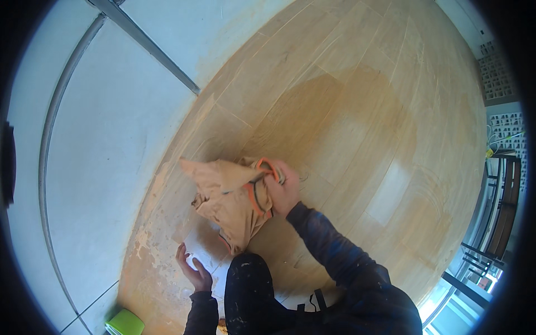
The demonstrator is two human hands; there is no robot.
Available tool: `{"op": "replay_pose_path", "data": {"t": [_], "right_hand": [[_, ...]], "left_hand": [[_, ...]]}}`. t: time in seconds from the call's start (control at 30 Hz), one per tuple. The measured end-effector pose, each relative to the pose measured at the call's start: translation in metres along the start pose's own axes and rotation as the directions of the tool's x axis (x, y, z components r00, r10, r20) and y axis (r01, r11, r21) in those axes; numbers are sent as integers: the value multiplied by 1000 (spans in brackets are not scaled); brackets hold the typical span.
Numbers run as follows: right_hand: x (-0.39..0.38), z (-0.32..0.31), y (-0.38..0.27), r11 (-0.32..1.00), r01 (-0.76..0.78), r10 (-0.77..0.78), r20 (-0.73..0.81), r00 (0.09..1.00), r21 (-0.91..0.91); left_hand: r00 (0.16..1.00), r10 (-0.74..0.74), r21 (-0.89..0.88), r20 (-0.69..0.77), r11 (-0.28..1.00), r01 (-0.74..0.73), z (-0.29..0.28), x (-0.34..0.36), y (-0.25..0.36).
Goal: The person wipes the wooden floor with a blue cloth, applies wood filler from a bowl into gaps between the boards using a spatula and a sponge, and then dries the surface with a beige cloth.
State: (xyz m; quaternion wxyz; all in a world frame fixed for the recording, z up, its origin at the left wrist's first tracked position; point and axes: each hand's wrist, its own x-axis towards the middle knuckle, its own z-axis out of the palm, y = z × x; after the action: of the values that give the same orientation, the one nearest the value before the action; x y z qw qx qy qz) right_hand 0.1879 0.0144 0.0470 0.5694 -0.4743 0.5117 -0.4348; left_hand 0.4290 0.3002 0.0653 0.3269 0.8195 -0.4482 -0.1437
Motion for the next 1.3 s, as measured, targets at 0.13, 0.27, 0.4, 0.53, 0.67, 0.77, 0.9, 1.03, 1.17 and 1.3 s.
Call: {"op": "replay_pose_path", "data": {"t": [0.13,0.27,0.4,0.53,0.67,0.77,0.9,1.03,1.17,1.3], "right_hand": [[174,-106,-10,962,-3,-91,-327,941,-275],[188,-109,-26,639,171,-502,-238,831,-750],[192,-92,34,189,181,-156,152,976,-965],[289,-77,27,124,298,-275,256,927,-947],[341,-45,29,151,400,-336,333,881,-904],[326,-29,30,170,566,-242,522,818,-807],[251,66,33,152,680,-189,654,732,-717],[180,137,33,164,793,-308,733,607,-587],[108,197,39,252,816,-260,776,574,-519],[30,253,50,307,858,-75,888,453,-412]], "left_hand": [[829,362,42,426,907,-418,89,54,64],[768,491,25,411,836,-547,151,105,115],[729,571,-2,379,788,-616,241,170,196],[798,565,10,207,815,-580,304,243,208],[857,477,11,193,873,-488,308,267,202],[888,436,-22,143,899,-438,301,244,188],[941,296,87,167,946,-313,252,199,134],[971,151,241,186,951,-194,191,157,95],[979,66,341,192,931,-129,136,109,47],[976,-110,433,189,901,18,92,50,17]]}}
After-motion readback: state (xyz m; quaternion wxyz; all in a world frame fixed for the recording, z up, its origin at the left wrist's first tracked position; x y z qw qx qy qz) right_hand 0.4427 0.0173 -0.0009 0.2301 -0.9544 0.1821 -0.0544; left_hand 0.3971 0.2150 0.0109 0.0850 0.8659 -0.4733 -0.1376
